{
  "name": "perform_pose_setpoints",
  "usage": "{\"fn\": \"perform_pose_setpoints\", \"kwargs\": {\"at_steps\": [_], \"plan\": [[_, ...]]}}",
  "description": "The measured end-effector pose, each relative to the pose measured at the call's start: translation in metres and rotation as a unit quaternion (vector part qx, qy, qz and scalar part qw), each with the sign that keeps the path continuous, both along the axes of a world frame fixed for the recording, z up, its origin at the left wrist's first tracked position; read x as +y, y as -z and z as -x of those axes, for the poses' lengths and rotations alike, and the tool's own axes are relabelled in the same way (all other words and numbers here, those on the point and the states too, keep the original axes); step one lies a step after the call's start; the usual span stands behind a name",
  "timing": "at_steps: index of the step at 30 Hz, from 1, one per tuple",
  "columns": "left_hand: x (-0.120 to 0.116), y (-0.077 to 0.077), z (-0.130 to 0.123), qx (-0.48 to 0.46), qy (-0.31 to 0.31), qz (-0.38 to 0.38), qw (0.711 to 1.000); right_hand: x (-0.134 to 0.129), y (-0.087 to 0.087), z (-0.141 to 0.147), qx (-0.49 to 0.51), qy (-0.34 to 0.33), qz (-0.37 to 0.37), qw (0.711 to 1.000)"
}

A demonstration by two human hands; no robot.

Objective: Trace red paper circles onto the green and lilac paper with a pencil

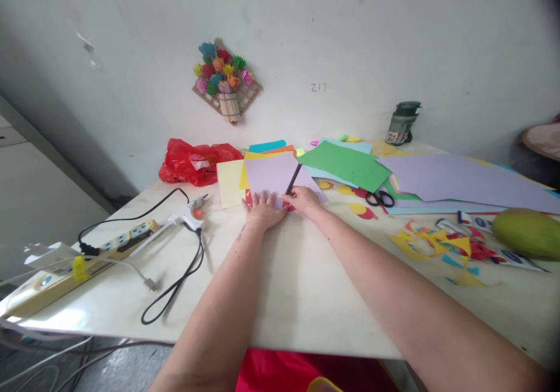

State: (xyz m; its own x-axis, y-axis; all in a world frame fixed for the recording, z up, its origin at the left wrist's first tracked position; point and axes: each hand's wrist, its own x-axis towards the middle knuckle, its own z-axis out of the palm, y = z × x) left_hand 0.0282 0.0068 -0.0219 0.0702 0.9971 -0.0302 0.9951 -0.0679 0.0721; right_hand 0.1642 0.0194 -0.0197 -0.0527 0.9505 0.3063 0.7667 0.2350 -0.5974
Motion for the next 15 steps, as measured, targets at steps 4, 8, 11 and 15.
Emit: {"fn": "perform_pose_setpoints", "kwargs": {"at_steps": [4,8,11,15], "plan": [[0.0006,-0.0005,-0.0001,0.000,0.000,0.013,1.000,0.0003,-0.0004,0.0004,-0.022,-0.001,0.004,1.000],[0.0017,0.0002,0.0000,-0.001,-0.005,0.017,1.000,0.0008,0.0007,0.0010,-0.031,-0.002,0.001,1.000],[0.0020,0.0005,0.0001,-0.004,-0.006,0.019,1.000,0.0012,0.0019,0.0012,-0.030,-0.006,-0.005,1.000],[0.0014,0.0001,0.0000,-0.009,-0.002,0.021,1.000,0.0017,0.0025,0.0012,-0.027,-0.009,-0.003,1.000]]}}
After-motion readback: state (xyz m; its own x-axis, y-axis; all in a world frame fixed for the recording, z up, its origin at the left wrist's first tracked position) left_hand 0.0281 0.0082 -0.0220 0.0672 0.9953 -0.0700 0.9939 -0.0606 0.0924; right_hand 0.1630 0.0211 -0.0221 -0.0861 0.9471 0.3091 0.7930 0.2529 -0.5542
